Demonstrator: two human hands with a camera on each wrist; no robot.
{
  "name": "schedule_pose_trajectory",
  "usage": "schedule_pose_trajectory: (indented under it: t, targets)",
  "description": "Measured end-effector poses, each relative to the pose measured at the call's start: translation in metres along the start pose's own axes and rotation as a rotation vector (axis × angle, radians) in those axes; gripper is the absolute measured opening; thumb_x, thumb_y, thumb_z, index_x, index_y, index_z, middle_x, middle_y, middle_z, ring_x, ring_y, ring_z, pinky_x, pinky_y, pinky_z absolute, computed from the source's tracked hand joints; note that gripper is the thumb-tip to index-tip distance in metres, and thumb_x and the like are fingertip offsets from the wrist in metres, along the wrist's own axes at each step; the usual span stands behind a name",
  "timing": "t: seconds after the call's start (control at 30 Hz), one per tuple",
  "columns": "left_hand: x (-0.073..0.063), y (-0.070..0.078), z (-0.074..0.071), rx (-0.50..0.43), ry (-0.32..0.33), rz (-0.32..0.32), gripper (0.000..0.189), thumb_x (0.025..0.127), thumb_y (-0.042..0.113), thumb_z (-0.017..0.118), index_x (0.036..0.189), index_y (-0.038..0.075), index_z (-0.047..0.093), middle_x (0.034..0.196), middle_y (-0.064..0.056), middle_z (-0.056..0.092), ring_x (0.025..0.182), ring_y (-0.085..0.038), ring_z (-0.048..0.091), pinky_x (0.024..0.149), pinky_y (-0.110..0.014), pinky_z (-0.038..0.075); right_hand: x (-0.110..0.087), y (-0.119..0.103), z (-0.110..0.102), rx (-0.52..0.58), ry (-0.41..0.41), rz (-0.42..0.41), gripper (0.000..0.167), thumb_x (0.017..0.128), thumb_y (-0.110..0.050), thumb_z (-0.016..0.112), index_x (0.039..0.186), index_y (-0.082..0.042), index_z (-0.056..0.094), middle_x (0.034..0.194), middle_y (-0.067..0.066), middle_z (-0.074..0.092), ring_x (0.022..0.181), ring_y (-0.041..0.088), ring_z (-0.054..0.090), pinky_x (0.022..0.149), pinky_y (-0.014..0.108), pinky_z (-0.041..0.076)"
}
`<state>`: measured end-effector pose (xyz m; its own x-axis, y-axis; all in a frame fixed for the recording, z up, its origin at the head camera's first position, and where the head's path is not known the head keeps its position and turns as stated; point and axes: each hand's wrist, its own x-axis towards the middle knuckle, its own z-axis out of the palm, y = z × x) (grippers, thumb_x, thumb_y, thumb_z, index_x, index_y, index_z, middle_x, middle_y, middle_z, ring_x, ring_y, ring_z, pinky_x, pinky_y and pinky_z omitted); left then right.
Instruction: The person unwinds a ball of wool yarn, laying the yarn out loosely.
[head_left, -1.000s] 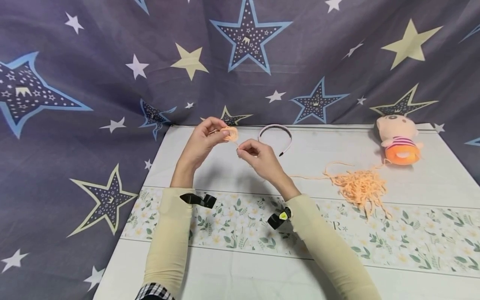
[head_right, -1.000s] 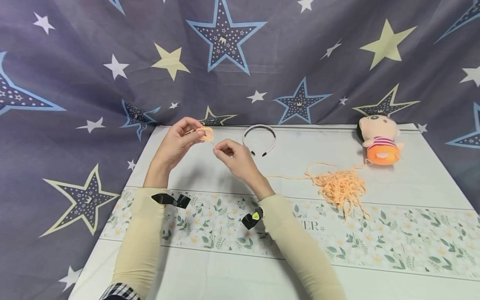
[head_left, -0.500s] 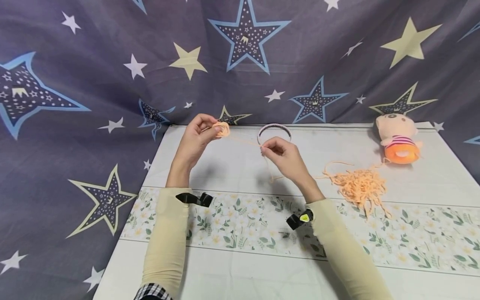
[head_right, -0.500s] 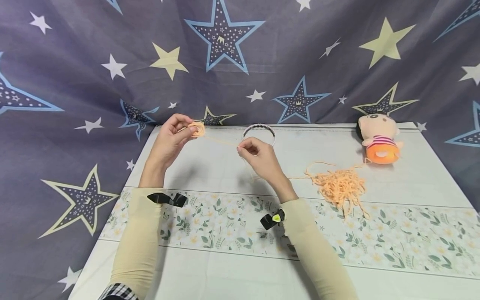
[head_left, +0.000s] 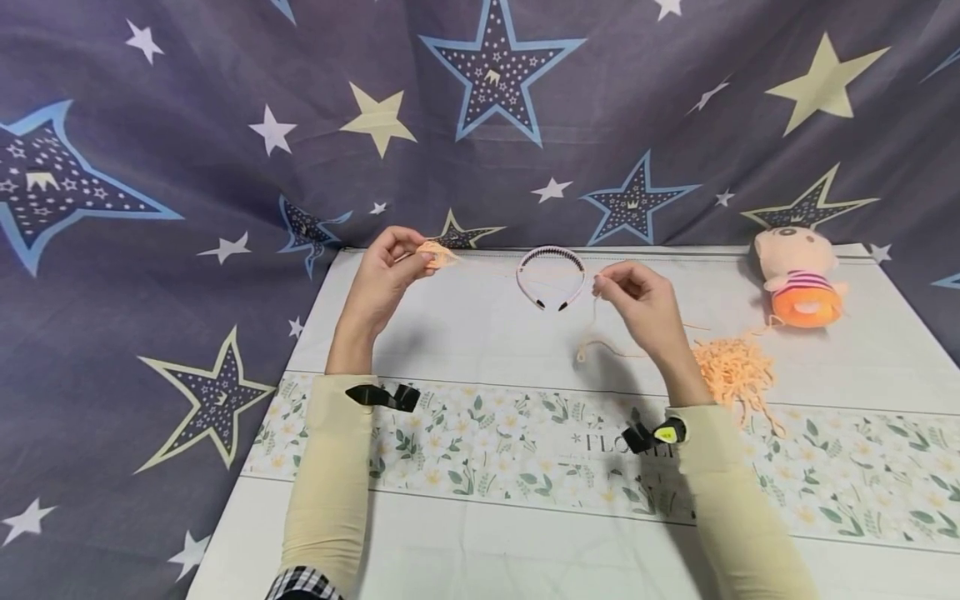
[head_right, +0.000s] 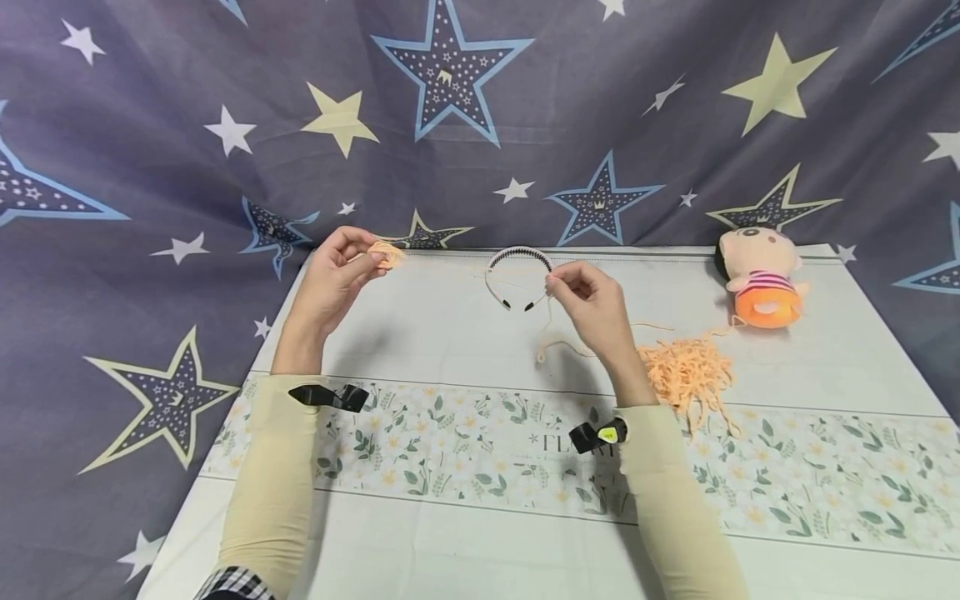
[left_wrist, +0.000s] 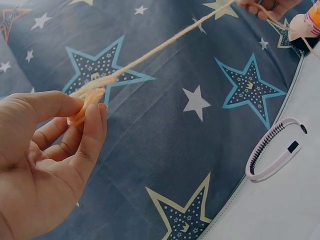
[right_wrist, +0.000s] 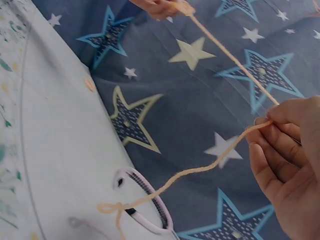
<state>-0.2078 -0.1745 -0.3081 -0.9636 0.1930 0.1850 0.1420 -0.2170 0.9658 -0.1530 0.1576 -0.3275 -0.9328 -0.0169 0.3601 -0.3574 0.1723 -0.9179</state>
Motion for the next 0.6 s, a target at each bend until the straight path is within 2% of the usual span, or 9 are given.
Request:
schedule_pose_trajectory:
  t: [0.17,0.3,0.4,0.6]
  targets:
    - [-0.001,-0.001,-0.003,0.004,0.0,0.002,0.018,0.09,-0.006,0.058,0.103,0.006,0.053,0.091,-0.003,0.06,0.081,-0.012,0.062,0.077,-0.023,0.055,0.003,0.008,-0.022,0.031,0.08,-0.021,0.014,0.091,-0.001,0.062,0.096,0.012,0.062,0.08,0.002,0.066,0.069,0.008,0.059,0.062,0.015,0.047]
    - [-0.002,0.0,-0.003,0.004,-0.002,0.003,0.015,0.091,-0.004,0.059,0.101,0.007,0.054,0.091,-0.003,0.06,0.081,-0.012,0.062,0.076,-0.022,0.055,0.006,0.021,-0.037,0.023,0.129,-0.031,0.014,0.091,-0.006,0.064,0.096,0.007,0.064,0.08,-0.002,0.066,0.071,0.012,0.059,0.067,0.017,0.049]
    - [-0.002,0.0,-0.002,0.006,-0.001,0.004,0.013,0.091,-0.003,0.06,0.1,0.006,0.055,0.093,-0.003,0.06,0.082,-0.012,0.062,0.076,-0.022,0.055,0.006,0.028,-0.044,-0.009,0.151,-0.026,0.015,0.091,-0.01,0.065,0.096,0.004,0.065,0.08,-0.006,0.067,0.072,0.009,0.06,0.068,0.017,0.049]
    - [-0.001,-0.001,-0.002,0.017,0.013,0.002,0.012,0.092,-0.002,0.059,0.098,0.006,0.055,0.094,-0.004,0.061,0.083,-0.013,0.063,0.075,-0.021,0.054,0.004,0.03,-0.056,0.007,0.177,-0.015,0.014,0.091,-0.007,0.063,0.095,0.006,0.064,0.08,-0.004,0.067,0.072,0.009,0.06,0.068,0.017,0.049]
